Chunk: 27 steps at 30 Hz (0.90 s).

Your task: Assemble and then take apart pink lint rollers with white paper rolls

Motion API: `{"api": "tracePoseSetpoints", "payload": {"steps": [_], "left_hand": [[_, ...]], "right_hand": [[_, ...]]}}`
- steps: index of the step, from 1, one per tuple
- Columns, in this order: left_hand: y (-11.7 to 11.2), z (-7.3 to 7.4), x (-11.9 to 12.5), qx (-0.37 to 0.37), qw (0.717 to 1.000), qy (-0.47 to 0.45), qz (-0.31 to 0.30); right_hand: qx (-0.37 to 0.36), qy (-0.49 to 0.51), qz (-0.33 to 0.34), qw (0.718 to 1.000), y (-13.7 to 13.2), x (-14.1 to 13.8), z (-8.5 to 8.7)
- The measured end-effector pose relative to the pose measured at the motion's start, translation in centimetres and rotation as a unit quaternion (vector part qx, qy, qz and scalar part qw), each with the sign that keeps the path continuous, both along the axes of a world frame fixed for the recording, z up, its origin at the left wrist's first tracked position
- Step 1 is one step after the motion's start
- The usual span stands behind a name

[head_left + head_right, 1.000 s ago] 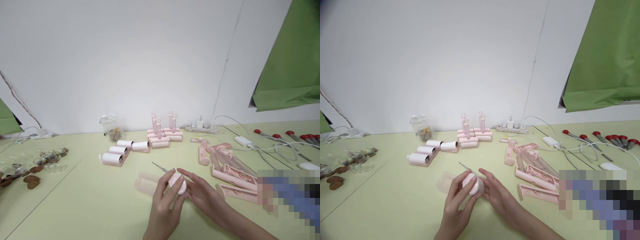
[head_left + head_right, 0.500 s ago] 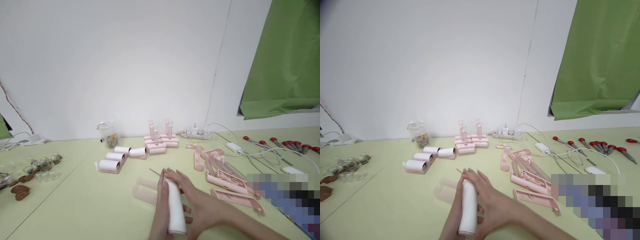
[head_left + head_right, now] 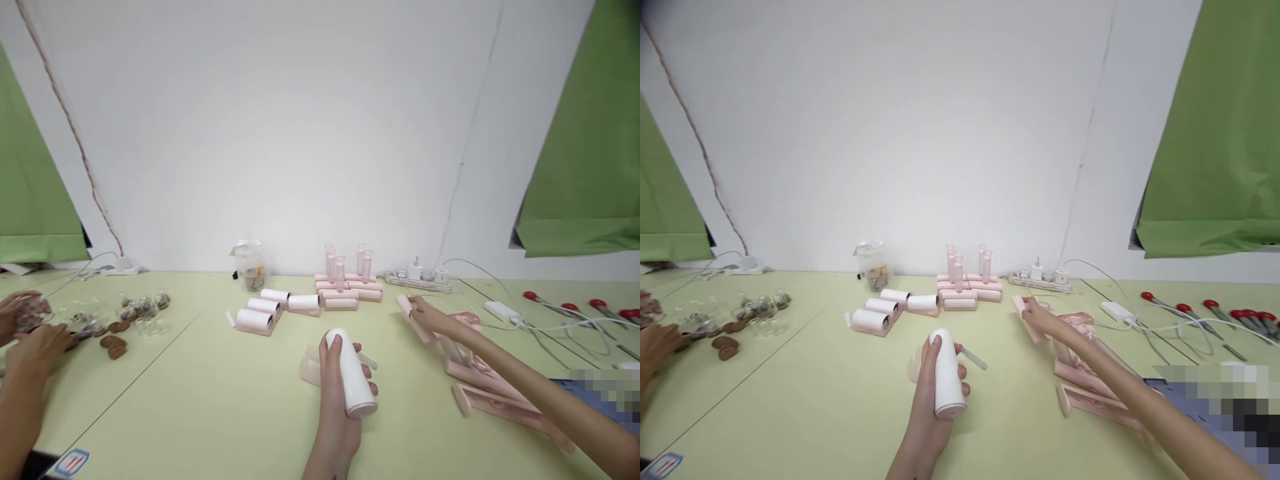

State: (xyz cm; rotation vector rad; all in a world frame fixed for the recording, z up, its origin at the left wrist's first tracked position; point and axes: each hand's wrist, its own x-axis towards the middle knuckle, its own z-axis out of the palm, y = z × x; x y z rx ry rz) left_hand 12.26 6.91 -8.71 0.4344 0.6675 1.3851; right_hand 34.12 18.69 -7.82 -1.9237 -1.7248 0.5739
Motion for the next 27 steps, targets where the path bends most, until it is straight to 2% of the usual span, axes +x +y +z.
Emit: {"api": "tracePoseSetpoints", "payload": {"steps": [4,7,9,11,14,20,24,27], "left_hand": [[0.5,-0.4,-0.1,0.0,0.998,0.018,0.063],[0.8,-0.9,0.1,0.005,0.996,0.011,0.093],[0.8,-1.1,0.3,0.022,0.996,0.01,0.089],[0.6,-1.1,0.5,0.042,0.996,0.024,0.081],[0.1,-0.8,0.7,0.052,0.995,0.057,0.07],[-0.5,-0.1,0.5,0.066,0.992,0.104,0.028],[-0.3,-0.4,0.6,0.11,0.976,0.188,-0.007],[0.1,-0.6,0.3,0.149,0.965,0.216,-0.026]], "right_hand": [[0.028,0.072,0.061,0.995,-4.4,-3.2,0.9],[-0.024,0.295,0.149,0.944,-8.4,-7.1,0.7],[0.002,0.354,0.162,0.921,-10.5,-9.5,0.3],[0.031,0.359,0.169,0.918,-11.7,-11.2,0.1],[0.052,0.332,0.172,0.926,-12.0,-12.2,-0.2],[0.111,0.263,0.132,0.949,-11.6,-12.0,-0.8],[0.155,0.214,0.095,0.96,-11.9,-11.8,-1.4],[0.151,0.216,0.115,0.958,-11.8,-11.3,-1.6]]}}
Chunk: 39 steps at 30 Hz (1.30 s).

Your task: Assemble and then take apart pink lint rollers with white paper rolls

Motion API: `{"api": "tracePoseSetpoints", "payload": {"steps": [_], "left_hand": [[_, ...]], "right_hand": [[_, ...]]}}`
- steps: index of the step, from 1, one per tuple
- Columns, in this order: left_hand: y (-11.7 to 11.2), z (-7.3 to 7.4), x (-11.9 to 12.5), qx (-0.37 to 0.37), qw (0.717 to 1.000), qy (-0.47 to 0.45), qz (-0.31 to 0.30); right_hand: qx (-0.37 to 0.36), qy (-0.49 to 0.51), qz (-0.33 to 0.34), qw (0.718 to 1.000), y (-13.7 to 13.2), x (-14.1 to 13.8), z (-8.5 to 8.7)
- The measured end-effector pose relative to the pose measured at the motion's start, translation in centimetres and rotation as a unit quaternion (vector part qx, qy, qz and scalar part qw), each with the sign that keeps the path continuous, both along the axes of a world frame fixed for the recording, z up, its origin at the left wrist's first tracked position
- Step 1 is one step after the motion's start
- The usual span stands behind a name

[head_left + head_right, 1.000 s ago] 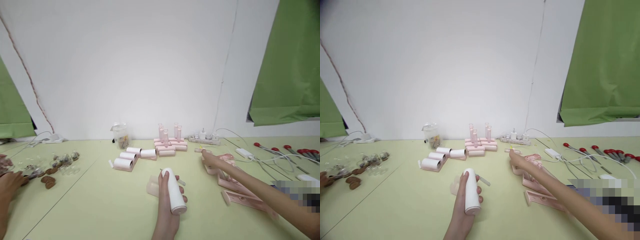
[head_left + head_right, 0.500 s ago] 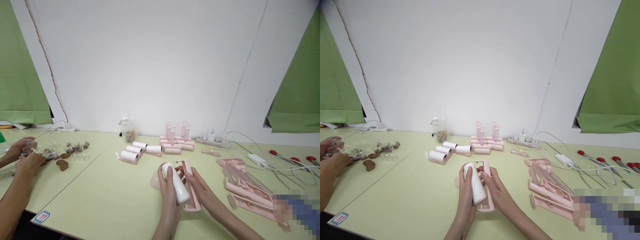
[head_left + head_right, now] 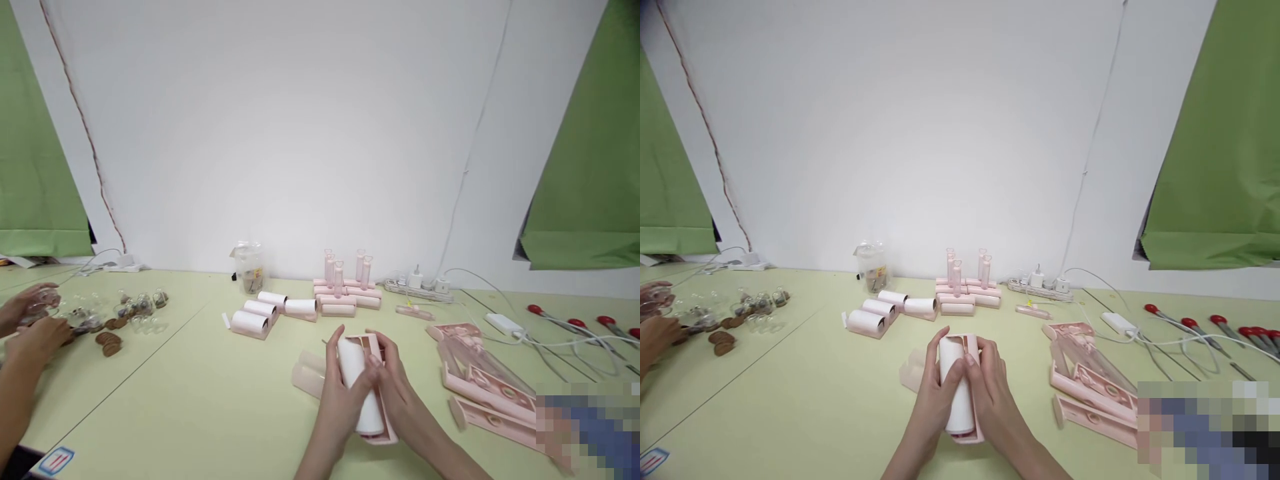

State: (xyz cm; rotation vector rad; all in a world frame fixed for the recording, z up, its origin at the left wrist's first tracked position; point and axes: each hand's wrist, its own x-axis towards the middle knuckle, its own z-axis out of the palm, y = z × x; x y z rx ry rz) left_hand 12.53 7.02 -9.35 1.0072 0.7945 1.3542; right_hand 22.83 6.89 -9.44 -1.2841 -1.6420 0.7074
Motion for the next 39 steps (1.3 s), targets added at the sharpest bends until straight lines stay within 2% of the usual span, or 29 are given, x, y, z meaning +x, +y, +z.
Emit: {"api": "tracePoseSetpoints", "payload": {"steps": [3,6,8,10,12,14,16,21,34,39], "left_hand": [[0.4,0.0,-1.2,0.005,0.996,0.046,-0.077],[0.4,0.2,-2.8,0.006,0.982,0.145,-0.123],[0.3,0.3,-3.7,0.019,0.967,0.218,-0.133],[0.1,0.5,-4.2,0.032,0.944,0.293,-0.148],[-0.3,0.7,-4.3,0.053,0.917,0.361,-0.162],[-0.6,0.9,-4.2,0.085,0.894,0.403,-0.178],[-1.0,1.2,-4.0,0.107,0.88,0.42,-0.196],[-1.4,1.6,-3.9,0.111,0.874,0.425,-0.209],[-1.6,2.7,-4.5,0.13,0.864,0.44,-0.207],[-1.6,2.8,-4.8,0.141,0.861,0.446,-0.201]], "right_hand": [[0.026,-0.012,0.082,0.996,0.7,1.1,0.9],[0.059,-0.103,0.175,0.977,1.6,2.7,3.0],[0.044,-0.178,0.226,0.957,1.9,3.7,4.6],[0.029,-0.258,0.241,0.935,1.8,4.4,5.8],[0.047,-0.352,0.234,0.905,1.5,4.5,6.4],[0.079,-0.429,0.246,0.866,1.0,4.3,6.4],[0.098,-0.455,0.275,0.841,0.6,3.9,6.1],[0.089,-0.414,0.316,0.849,0.5,4.2,5.4],[-0.003,-0.355,0.349,0.867,1.4,4.0,5.9],[-0.007,-0.35,0.359,0.865,1.4,3.8,6.1]]}}
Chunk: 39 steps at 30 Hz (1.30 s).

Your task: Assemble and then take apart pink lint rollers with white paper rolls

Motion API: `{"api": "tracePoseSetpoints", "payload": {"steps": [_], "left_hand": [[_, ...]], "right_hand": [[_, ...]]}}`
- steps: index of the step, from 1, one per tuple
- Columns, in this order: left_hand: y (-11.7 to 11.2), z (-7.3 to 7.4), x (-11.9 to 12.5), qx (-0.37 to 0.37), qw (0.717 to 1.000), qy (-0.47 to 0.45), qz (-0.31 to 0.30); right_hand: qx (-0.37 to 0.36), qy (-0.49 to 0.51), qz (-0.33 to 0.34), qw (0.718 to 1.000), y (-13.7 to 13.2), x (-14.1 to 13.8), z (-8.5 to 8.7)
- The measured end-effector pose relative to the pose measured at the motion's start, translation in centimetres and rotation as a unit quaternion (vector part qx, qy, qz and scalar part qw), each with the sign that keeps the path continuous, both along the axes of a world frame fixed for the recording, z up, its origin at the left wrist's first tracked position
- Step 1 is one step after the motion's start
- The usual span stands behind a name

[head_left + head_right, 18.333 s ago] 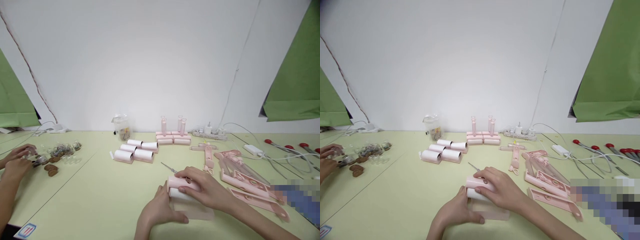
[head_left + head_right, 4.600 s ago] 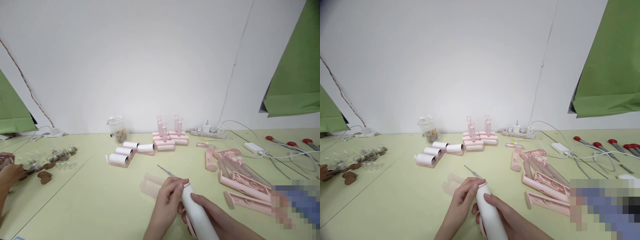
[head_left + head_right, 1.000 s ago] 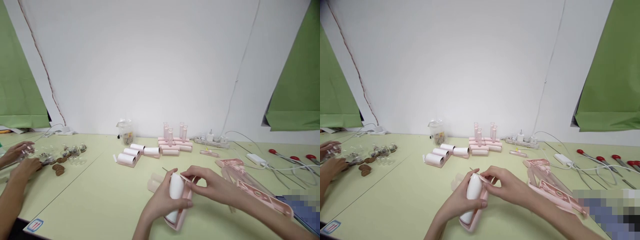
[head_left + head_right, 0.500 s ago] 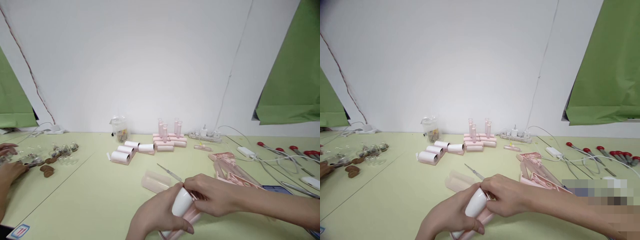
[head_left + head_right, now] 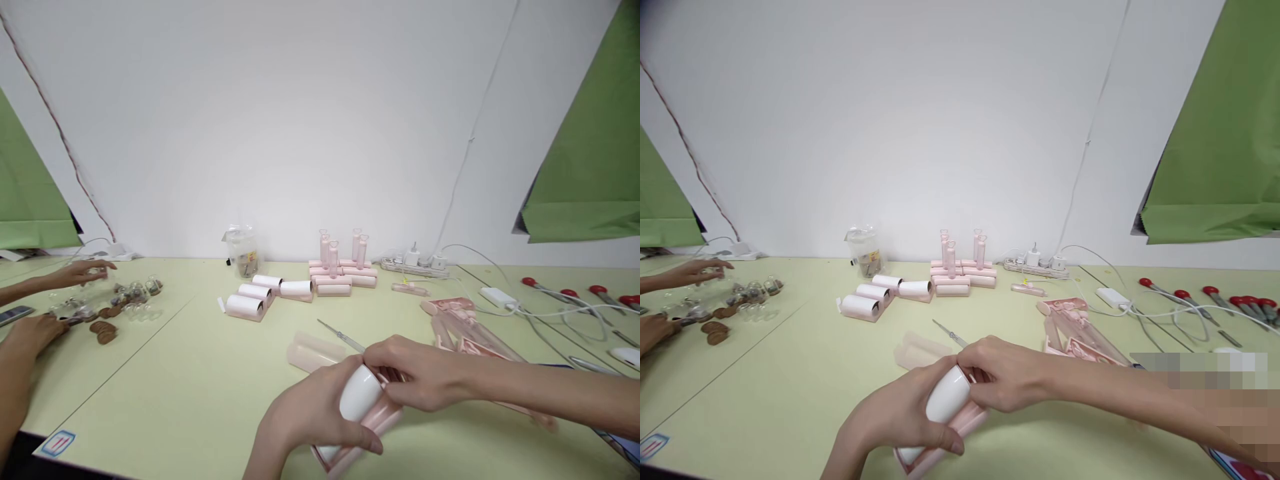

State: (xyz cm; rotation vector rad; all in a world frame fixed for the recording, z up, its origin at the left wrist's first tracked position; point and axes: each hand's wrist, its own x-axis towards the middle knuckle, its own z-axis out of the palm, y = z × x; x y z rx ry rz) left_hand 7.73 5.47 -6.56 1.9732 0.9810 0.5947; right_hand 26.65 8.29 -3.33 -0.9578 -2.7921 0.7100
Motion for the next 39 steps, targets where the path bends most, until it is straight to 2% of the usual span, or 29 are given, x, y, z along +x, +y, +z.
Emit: {"api": "tracePoseSetpoints", "payload": {"steps": [7,11,15,18,21,23,26,29,32,34,36,39], "left_hand": [[0.1,0.1,-0.4,0.005,1.0,0.001,-0.019],[0.3,-0.2,-0.6,0.007,1.0,0.013,-0.021],[0.6,-0.4,-0.4,0.009,0.997,-0.074,0.007],[0.8,-0.4,0.2,0.007,0.987,-0.157,0.04],[0.8,-0.8,1.7,-0.005,0.964,-0.233,0.13],[0.7,-1.4,2.9,-0.025,0.948,-0.267,0.172],[0.9,-2.1,3.7,-0.025,0.942,-0.283,0.179],[1.5,-2.1,1.9,0.048,0.952,-0.256,0.16],[2.7,-2.1,-2.0,0.092,0.967,-0.198,0.135],[3.5,-2.5,-4.3,0.069,0.975,-0.136,0.164],[4.0,-3.3,-5.5,0.018,0.981,-0.078,0.174],[4.3,-4.6,-5.0,-0.018,0.988,-0.045,0.147]], "right_hand": [[-0.014,0.008,-0.014,1.0,0.1,0.0,-0.8],[-0.038,0.012,-0.056,0.998,0.2,0.3,-0.7],[-0.081,0.08,-0.116,0.987,0.4,1.6,-0.2],[-0.178,0.194,-0.112,0.958,0.3,2.2,-1.3],[-0.274,0.307,-0.131,0.902,-0.1,1.7,-3.6],[-0.297,0.364,-0.156,0.869,-0.4,0.9,-4.9],[-0.271,0.399,-0.179,0.858,-0.6,-0.1,-5.4],[-0.237,0.402,-0.184,0.865,-0.4,-0.3,-4.7],[-0.213,0.403,-0.22,0.862,0.2,0.1,-4.2],[-0.205,0.417,-0.256,0.848,1.0,0.4,-4.2],[-0.217,0.445,-0.279,0.823,1.8,0.7,-4.5],[-0.233,0.486,-0.282,0.794,2.7,1.0,-5.0]]}}
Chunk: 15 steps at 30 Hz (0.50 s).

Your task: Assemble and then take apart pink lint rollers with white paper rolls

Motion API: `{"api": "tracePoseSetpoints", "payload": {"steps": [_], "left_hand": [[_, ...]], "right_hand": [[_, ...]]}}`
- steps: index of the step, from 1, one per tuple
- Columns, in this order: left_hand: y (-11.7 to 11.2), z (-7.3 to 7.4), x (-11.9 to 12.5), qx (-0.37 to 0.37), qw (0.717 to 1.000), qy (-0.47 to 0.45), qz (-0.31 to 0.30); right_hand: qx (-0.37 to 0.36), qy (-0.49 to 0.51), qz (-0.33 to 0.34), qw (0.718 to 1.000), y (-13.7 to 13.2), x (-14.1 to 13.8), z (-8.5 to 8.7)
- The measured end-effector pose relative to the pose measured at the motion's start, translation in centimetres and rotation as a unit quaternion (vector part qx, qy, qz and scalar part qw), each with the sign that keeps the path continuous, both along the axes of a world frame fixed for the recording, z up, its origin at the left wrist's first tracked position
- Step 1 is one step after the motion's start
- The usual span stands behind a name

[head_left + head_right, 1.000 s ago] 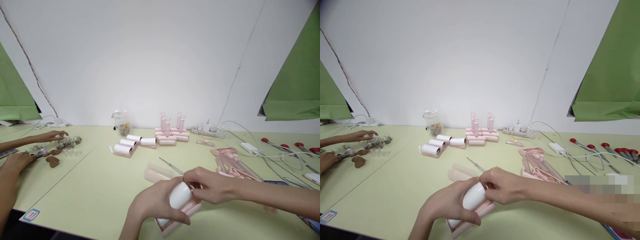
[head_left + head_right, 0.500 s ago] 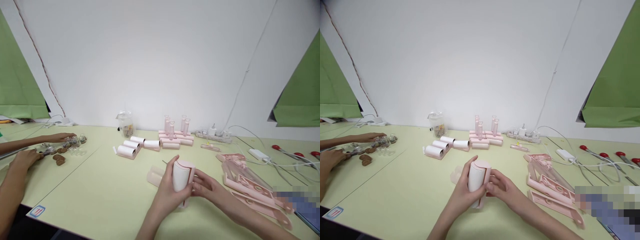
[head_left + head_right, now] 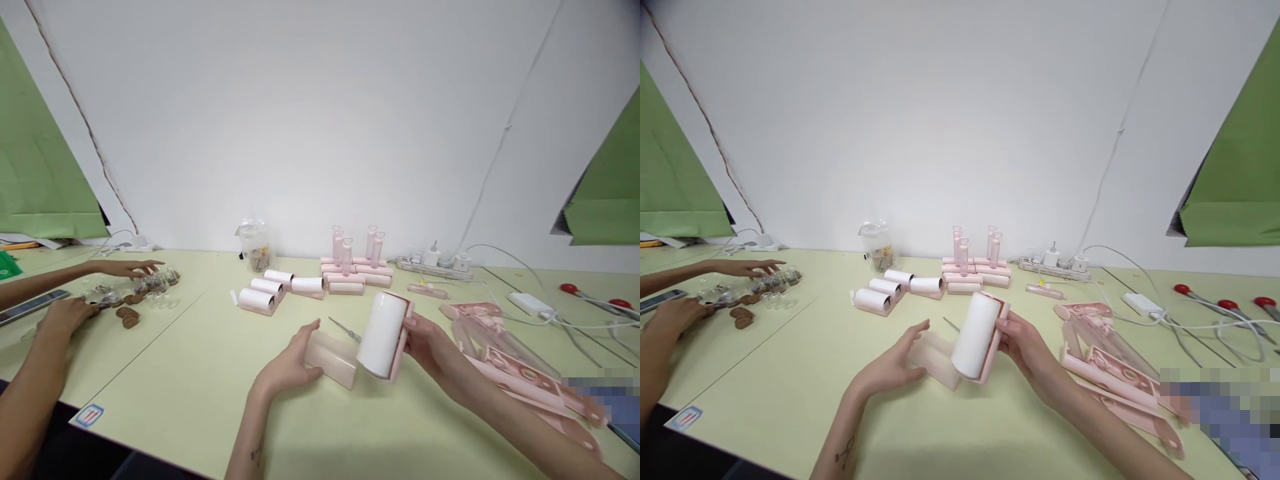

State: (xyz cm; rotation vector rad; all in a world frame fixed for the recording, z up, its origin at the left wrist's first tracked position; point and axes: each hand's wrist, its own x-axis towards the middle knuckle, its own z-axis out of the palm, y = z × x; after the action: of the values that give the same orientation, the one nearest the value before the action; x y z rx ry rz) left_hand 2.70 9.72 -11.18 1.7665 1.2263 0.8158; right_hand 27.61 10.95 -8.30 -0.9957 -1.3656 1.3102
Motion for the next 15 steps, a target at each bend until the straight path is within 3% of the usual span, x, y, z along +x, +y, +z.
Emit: {"api": "tracePoseSetpoints", "payload": {"steps": [3,6,9,13,15], "left_hand": [[-0.3,-0.6,2.2,-0.009,1.0,0.019,-0.022],[-0.6,-0.8,4.2,-0.035,0.998,0.041,-0.036],[-0.6,-1.3,4.7,-0.078,0.996,0.027,-0.024],[0.1,-2.2,3.9,-0.144,0.989,0.007,-0.044],[0.4,-2.5,3.6,-0.147,0.987,-0.009,-0.059]], "right_hand": [[0.032,-0.048,-0.026,0.998,0.1,0.3,0.2],[0.11,-0.172,-0.017,0.979,-0.2,0.5,0.7],[0.206,-0.305,0.042,0.929,-0.4,0.1,0.8],[0.316,-0.439,0.112,0.833,-0.3,-1.1,-0.1],[0.33,-0.464,0.124,0.813,-0.3,-1.8,-0.9]]}}
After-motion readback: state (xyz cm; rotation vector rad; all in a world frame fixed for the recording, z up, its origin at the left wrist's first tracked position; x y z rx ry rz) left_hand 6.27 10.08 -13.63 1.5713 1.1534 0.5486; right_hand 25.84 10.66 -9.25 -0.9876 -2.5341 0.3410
